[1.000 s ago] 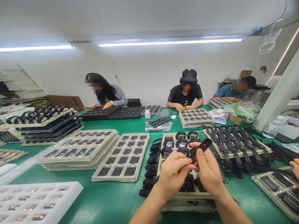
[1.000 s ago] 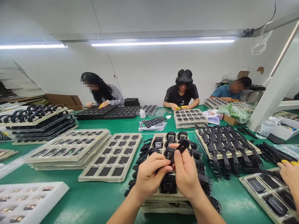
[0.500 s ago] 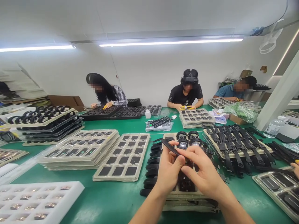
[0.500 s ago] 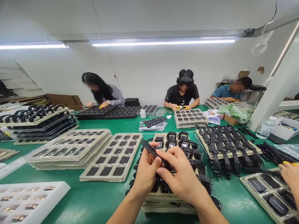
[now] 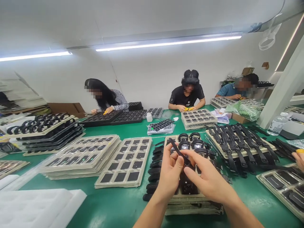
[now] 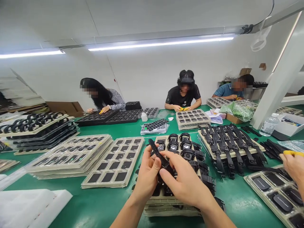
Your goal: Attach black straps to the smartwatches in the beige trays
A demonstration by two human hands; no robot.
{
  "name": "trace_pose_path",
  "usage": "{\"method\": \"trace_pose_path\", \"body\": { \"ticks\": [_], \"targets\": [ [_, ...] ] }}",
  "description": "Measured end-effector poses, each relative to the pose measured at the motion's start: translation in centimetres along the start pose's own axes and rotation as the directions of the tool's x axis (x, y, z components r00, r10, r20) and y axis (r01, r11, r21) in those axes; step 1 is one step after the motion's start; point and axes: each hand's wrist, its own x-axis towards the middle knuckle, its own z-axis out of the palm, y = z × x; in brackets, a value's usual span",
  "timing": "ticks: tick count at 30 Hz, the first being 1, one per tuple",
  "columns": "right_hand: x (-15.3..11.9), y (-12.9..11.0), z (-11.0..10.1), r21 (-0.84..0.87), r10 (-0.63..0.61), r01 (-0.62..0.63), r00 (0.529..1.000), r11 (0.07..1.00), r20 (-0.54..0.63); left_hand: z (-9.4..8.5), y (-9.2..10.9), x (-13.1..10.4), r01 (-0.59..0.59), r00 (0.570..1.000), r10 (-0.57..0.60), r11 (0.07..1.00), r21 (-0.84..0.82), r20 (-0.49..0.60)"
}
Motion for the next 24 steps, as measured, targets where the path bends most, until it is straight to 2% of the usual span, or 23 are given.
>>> {"method": "trace_pose_path", "body": {
  "ticks": [3, 6, 8, 10, 12, 14, 15, 19, 24],
  "targets": [
    [0.3, 0.3, 0.2, 0.098, 0.037, -0.036, 0.999, 0.995, -0.007, 0.1, 0.0, -0.3, 0.066, 0.997, -0.065, 0.997, -0.030, 0.046],
    [0.6, 1.3, 0.6, 0.246, 0.087, -0.082, 0.996, 0.966, -0.008, -0.2, 0.8, -0.2, 0.117, 0.978, -0.089, 0.983, -0.144, 0.187],
    [0.7, 2.2, 0.8, 0.298, 0.108, -0.087, 0.993, 0.951, -0.054, -0.5, 1.4, 0.0, 0.104, 0.961, -0.076, 0.990, -0.092, 0.264],
    [0.8, 3.0, 0.8, 0.268, 0.095, -0.051, 0.984, 0.962, -0.151, -0.8, 1.7, 0.1, 0.024, 0.969, -0.034, 0.999, 0.046, 0.245],
    [0.7, 3.5, 0.8, 0.225, 0.082, -0.026, 0.967, 0.974, -0.241, -0.9, 1.6, 0.3, -0.053, 0.986, 0.025, 0.984, 0.169, 0.164],
    [0.6, 3.7, 0.8, 0.234, 0.089, -0.019, 0.953, 0.972, -0.290, -1.1, 1.4, 0.5, -0.078, 0.992, 0.050, 0.964, 0.254, 0.114],
    [0.6, 3.6, 0.8, 0.255, 0.094, -0.014, 0.949, 0.967, -0.302, -1.1, 1.3, 0.6, -0.075, 0.991, 0.040, 0.955, 0.288, 0.128],
    [0.6, 3.2, 0.9, 0.322, 0.098, -0.003, 0.955, 0.947, -0.280, -1.1, 1.4, 0.8, -0.058, 0.974, -0.014, 0.949, 0.310, 0.227],
    [0.8, 3.0, 0.4, 0.261, 0.047, 0.002, 0.982, 0.965, -0.181, -1.3, 2.0, 0.9, -0.058, 0.988, 0.017, 0.963, 0.262, 0.156]
  ]
}}
